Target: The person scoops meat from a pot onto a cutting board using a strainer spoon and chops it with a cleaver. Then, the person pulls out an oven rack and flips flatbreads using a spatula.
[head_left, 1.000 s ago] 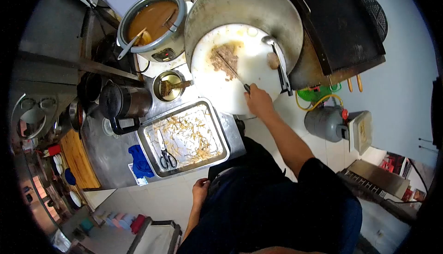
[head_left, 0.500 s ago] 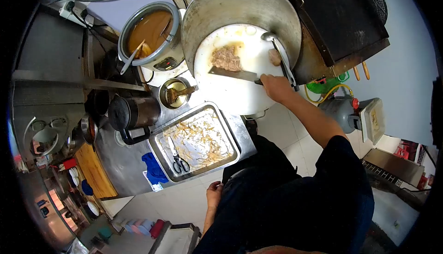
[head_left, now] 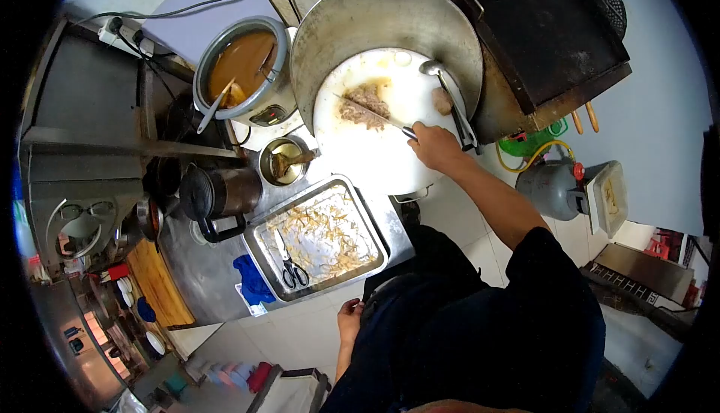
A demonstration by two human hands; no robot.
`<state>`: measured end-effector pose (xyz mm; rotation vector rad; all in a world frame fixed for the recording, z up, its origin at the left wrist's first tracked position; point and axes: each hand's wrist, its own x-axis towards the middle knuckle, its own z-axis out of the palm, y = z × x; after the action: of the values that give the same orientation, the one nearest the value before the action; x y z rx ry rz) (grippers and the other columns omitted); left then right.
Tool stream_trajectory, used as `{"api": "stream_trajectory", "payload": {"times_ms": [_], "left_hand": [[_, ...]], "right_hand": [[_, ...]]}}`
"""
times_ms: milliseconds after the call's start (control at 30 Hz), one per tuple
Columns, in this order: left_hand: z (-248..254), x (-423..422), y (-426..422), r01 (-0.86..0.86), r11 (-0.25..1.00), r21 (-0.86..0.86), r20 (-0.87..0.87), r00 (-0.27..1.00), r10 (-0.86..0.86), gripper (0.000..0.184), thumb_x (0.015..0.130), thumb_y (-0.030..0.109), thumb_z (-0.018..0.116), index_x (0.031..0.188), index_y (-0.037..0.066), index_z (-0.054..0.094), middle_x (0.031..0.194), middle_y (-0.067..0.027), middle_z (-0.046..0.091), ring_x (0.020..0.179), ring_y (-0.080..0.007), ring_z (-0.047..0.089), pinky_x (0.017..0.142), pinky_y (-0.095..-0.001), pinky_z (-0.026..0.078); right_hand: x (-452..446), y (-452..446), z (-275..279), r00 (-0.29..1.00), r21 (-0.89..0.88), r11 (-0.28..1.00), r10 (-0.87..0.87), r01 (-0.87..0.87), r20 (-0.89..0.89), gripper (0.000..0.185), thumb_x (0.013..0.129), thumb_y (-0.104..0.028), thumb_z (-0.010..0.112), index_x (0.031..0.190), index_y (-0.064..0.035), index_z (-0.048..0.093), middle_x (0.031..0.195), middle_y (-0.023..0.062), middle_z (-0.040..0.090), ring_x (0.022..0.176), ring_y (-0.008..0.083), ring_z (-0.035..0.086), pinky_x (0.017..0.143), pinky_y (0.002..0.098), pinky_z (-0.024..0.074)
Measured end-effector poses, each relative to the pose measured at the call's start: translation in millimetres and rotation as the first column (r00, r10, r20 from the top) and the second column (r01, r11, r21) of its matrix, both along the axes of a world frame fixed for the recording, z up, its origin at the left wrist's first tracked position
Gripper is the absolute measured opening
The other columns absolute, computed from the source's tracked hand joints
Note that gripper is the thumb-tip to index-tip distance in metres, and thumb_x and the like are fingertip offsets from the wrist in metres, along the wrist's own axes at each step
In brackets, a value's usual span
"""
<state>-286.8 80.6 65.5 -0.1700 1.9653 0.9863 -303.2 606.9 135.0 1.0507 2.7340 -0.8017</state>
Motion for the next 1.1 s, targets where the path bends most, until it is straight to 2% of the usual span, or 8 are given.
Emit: {"api": "stream_trajectory", "payload": {"times_ms": [300,367,567,667,733,867,967,1100], "left_hand": [[0.2,0.4,10.0,0.060,0.998,0.028,0.012,0.998,-0.060,0.033,0.093,0.015,0.072,0.116,-0.007,0.065,0.100,-0.0168,0.072,0.088,-0.0198,0.068,0.079,-0.0300,0.054],[11.5,7.9,14.2,-0.014,1.000,-0.027,0.021,1.000,0.015,0.032,0.093,0.014,0.071,0.116,-0.007,0.065,0.099,-0.0163,0.072,0.088,-0.0198,0.068,0.079,-0.0299,0.054],[11.1,12.3,17.5,-0.040,0.998,-0.050,0.037,0.998,0.042,0.030,0.094,0.014,0.070,0.116,-0.007,0.065,0.098,-0.0153,0.072,0.089,-0.0200,0.068,0.081,-0.0298,0.054],[23.7,15.7,26.6,-0.033,0.996,-0.082,0.032,0.999,0.036,0.030,0.095,0.014,0.070,0.115,-0.007,0.065,0.099,-0.0152,0.072,0.090,-0.0199,0.068,0.082,-0.0299,0.053],[18.4,19.4,25.8,-0.029,0.996,-0.083,0.019,0.999,0.031,0.029,0.095,0.014,0.069,0.115,-0.007,0.065,0.099,-0.0151,0.072,0.089,-0.0199,0.068,0.082,-0.0302,0.053],[8.0,30.7,18.8,-0.067,0.992,-0.105,0.027,0.997,0.071,0.028,0.095,0.012,0.069,0.115,-0.006,0.065,0.100,-0.0146,0.072,0.089,-0.0196,0.067,0.082,-0.0307,0.053],[29.8,37.0,34.8,-0.056,0.993,-0.105,-0.001,0.998,0.057,0.026,0.095,0.011,0.068,0.115,-0.006,0.065,0.100,-0.0143,0.072,0.089,-0.0195,0.067,0.082,-0.0312,0.054],[25.2,54.4,27.1,-0.173,0.980,-0.097,0.020,0.984,0.176,0.025,0.095,0.011,0.068,0.114,-0.005,0.065,0.100,-0.0139,0.072,0.090,-0.0194,0.067,0.081,-0.0309,0.053]], "right_hand": [[-2.3,29.6,-0.8,0.992,0.023,0.999,-0.027,0.029,-0.120,0.024,0.091,-0.024,0.065,0.096,-0.0009,0.059,0.081,0.0216,0.068,0.078,0.0394,0.069,0.071,0.0517,0.0537],[-8.3,45.7,-7.9,0.990,0.130,0.991,-0.026,0.044,-0.137,0.023,0.092,-0.022,0.064,0.097,-0.0003,0.060,0.081,0.0230,0.068,0.079,0.0391,0.070,0.071,0.0510,0.0545],[0.4,59.5,-21.5,0.996,0.193,0.979,0.058,-0.071,0.075,0.019,0.093,-0.020,0.063,0.095,-0.0020,0.058,0.083,0.0215,0.068,0.079,0.0402,0.068,0.072,0.0504,0.0534],[6.8,64.6,-23.5,0.997,0.215,0.974,0.072,-0.070,-0.005,0.019,0.094,-0.020,0.062,0.096,-0.0019,0.058,0.086,0.0219,0.068,0.079,0.0405,0.068,0.073,0.0502,0.0537],[2.2,68.2,-32.7,0.983,0.276,0.955,-0.061,0.108,-0.173,0.015,0.092,-0.012,0.053,0.091,0.0018,0.060,0.075,0.0258,0.068,0.074,0.0423,0.070,0.072,0.0534,0.0550],[-1.9,66.1,-34.2,0.997,0.108,0.994,-0.009,0.017,-0.075,0.019,0.093,-0.020,0.063,0.096,-0.0010,0.059,0.080,0.0223,0.068,0.078,0.0408,0.068,0.071,0.0500,0.0542],[-12.2,67.1,-25.4,0.991,0.229,0.968,0.121,-0.106,-0.052,0.020,0.093,-0.020,0.063,0.094,-0.0001,0.059,0.075,0.0219,0.067,0.074,0.0405,0.069,0.070,0.0509,0.0542],[-43.3,91.5,-48.9,0.991,0.317,0.949,0.033,0.011,-0.132,0.015,0.092,-0.015,0.060,0.094,-0.0003,0.059,0.069,0.0207,0.067,0.065,0.0384,0.069,0.064,0.0499,0.0548]]}}
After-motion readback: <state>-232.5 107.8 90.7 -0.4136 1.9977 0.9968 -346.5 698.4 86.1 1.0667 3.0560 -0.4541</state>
